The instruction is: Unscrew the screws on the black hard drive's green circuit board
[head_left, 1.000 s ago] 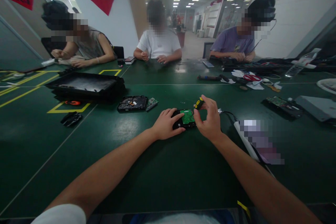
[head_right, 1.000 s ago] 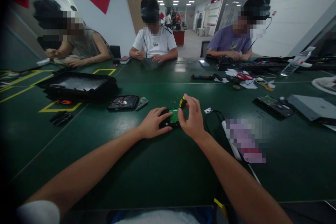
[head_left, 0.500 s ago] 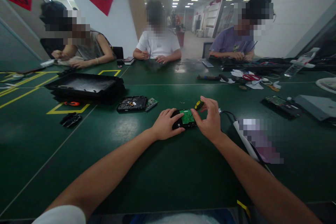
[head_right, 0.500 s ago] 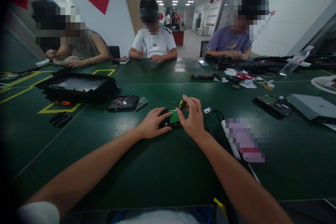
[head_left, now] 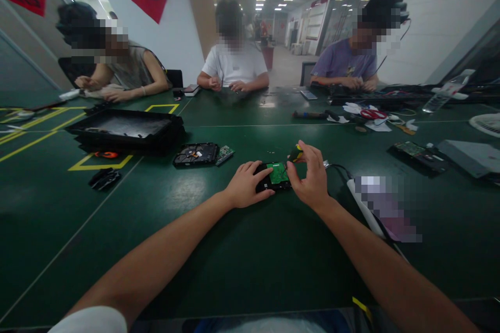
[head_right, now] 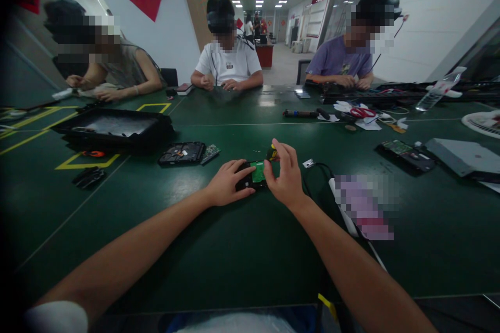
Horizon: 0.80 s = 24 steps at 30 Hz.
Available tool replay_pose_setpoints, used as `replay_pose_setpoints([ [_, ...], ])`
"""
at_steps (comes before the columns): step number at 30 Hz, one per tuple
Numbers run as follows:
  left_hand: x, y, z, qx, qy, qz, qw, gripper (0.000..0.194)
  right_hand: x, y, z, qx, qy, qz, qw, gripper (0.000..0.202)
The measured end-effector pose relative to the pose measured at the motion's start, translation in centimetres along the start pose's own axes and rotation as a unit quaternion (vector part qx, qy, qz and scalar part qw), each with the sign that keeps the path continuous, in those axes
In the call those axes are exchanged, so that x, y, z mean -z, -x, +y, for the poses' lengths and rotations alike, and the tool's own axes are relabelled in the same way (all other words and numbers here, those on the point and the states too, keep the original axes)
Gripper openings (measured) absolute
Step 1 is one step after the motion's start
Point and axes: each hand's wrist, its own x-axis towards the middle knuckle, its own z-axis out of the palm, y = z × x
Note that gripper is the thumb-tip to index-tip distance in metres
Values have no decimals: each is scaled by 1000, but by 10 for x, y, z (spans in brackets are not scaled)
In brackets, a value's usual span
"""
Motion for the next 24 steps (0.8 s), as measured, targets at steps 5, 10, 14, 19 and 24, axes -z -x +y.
replay_pose_setpoints([
  [5, 0, 0, 0, 1, -4, -4, 1000, 77, -1, 0, -2, -11, -12, 23, 1000, 66],
  [10, 0, 1, 0, 0, -9, -3, 1000, 77, -2, 2, 1, -16, -14, 22, 1000, 65],
  [14, 1, 0, 1, -1, -9, -3, 1000, 77, -4, 3, 2, -16, -16, 18, 1000, 65],
  [19, 2, 0, 1, -2, -8, -5, 1000, 76, -1, 1, 1, -12, -9, 30, 999, 64],
  [24, 0, 0, 1, 2, -9, -4, 1000, 77, 0, 1, 1, -1, -8, 6, 1000, 67],
])
